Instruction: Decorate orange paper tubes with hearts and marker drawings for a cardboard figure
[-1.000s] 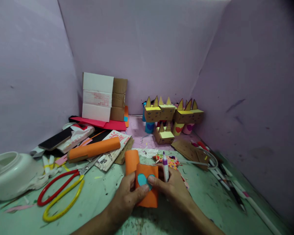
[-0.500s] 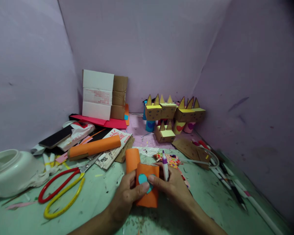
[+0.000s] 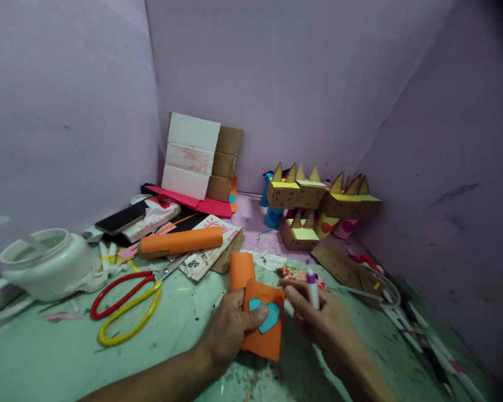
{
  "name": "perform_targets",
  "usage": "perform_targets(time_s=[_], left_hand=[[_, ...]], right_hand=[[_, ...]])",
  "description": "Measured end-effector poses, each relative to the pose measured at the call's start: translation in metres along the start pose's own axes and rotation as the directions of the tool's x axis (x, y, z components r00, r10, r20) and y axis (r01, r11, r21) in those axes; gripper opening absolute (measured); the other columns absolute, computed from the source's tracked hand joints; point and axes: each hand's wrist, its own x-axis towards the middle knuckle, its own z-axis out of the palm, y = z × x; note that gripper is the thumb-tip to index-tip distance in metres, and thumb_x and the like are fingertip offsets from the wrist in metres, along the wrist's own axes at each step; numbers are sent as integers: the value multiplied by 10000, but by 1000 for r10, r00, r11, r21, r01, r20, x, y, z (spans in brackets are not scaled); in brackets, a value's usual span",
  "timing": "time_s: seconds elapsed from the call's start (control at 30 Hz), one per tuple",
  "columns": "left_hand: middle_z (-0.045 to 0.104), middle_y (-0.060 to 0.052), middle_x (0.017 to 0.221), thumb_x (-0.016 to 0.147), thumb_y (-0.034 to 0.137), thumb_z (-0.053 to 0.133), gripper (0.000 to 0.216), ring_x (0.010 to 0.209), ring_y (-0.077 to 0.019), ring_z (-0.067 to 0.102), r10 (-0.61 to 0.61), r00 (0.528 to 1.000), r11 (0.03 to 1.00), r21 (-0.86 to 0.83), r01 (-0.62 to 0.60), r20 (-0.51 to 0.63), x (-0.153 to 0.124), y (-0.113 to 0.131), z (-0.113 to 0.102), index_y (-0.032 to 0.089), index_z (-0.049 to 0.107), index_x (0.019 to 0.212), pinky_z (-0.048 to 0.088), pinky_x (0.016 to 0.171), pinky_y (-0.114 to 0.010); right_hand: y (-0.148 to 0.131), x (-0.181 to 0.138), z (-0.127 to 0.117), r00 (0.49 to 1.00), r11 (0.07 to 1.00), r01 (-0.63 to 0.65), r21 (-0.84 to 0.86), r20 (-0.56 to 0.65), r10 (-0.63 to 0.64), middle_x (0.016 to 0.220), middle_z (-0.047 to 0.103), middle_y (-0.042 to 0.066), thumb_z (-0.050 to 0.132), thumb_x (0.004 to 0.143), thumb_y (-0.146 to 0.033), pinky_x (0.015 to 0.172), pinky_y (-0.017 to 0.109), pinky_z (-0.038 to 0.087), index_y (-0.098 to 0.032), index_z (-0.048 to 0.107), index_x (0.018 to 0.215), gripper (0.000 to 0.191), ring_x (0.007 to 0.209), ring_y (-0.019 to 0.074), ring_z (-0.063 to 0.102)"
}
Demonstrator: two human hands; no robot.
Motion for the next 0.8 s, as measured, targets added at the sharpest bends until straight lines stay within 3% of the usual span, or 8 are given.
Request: perform_targets(time_s=[0.07, 0.13, 0.27, 0.37, 0.43, 0.5, 0.67, 0.8], left_hand=[[566, -16, 657, 662, 441, 753, 364, 595, -124, 483, -15, 1000, 999, 38, 16, -26, 0, 0, 1, 117, 623, 767, 380, 583, -251], [567, -16, 667, 664, 448, 747, 365, 604, -126, 488, -23, 999, 997, 71, 25, -24, 0, -1, 1, 124, 616, 772, 383, 582, -248], [575, -6, 679, 679, 446, 736, 346, 616, -126, 500, -23, 1000, 995, 93, 23, 1, 2, -4, 1, 143, 626, 805, 398, 587, -240], [585, -2, 678, 713, 443, 719, 322, 612, -120, 497, -7, 1000, 990, 143, 8, -8, 2, -5, 0, 148, 646, 818, 397, 574, -227], [613, -14, 705, 740, 441, 699, 314, 635, -130, 518, 6, 999, 991, 135, -11, 37, 2, -4, 0, 145, 656, 838, 413, 591, -231], [632, -22, 738, 750, 430, 693, 306, 666, -140, 537, 23, 997, 993, 116, -32, 74, 1, -4, 0, 144, 661, 853, 428, 618, -237], [611, -14, 705, 735, 452, 702, 338, 630, -133, 520, 21, 999, 990, 139, -25, 30, 1, -6, 0, 140, 659, 858, 412, 581, -232], [604, -15, 717, 727, 469, 699, 370, 641, -138, 512, 0, 1000, 987, 158, -3, 24, 3, -8, -1, 138, 649, 886, 413, 604, -247]], right_hand=[[-11, 0, -8, 994, 995, 44, 85, -101, -35, 422, 443, -41, 754, 682, -498, 325, 195, 244, -168, 745, 786, 346, 366, 94, 375], [-22, -1, -14, 986, 962, 101, 252, -157, -62, 505, 548, 0, 730, 685, -522, 344, 190, 316, -169, 730, 743, 358, 403, 95, 434], [-34, -1, -12, 995, 862, 10, 506, -87, 40, 734, 711, 81, 787, 566, -525, 481, 261, 508, -181, 693, 720, 388, 572, 170, 615], [-29, 0, -4, 994, 873, -73, 482, -35, 102, 582, 653, 13, 783, 602, -549, 425, 227, 478, -190, 656, 796, 428, 456, 122, 545], [-26, -1, 0, 995, 895, -84, 439, -17, 102, 458, 509, -72, 766, 638, -563, 320, 149, 339, -192, 632, 847, 447, 335, 48, 343], [-26, -2, 0, 995, 890, -88, 447, 5, 96, 444, 430, -104, 771, 636, -553, 297, 110, 210, -196, 618, 888, 463, 336, 23, 218], [-34, -5, -7, 986, 838, -155, 524, 136, 97, 552, 529, -22, 757, 615, -502, 335, 134, 296, -143, 680, 876, 451, 423, 56, 364], [-32, -5, -10, 999, 853, -52, 520, 40, 37, 557, 569, -28, 792, 638, -352, 310, 115, 303, -206, 713, 959, 361, 380, 45, 385]])
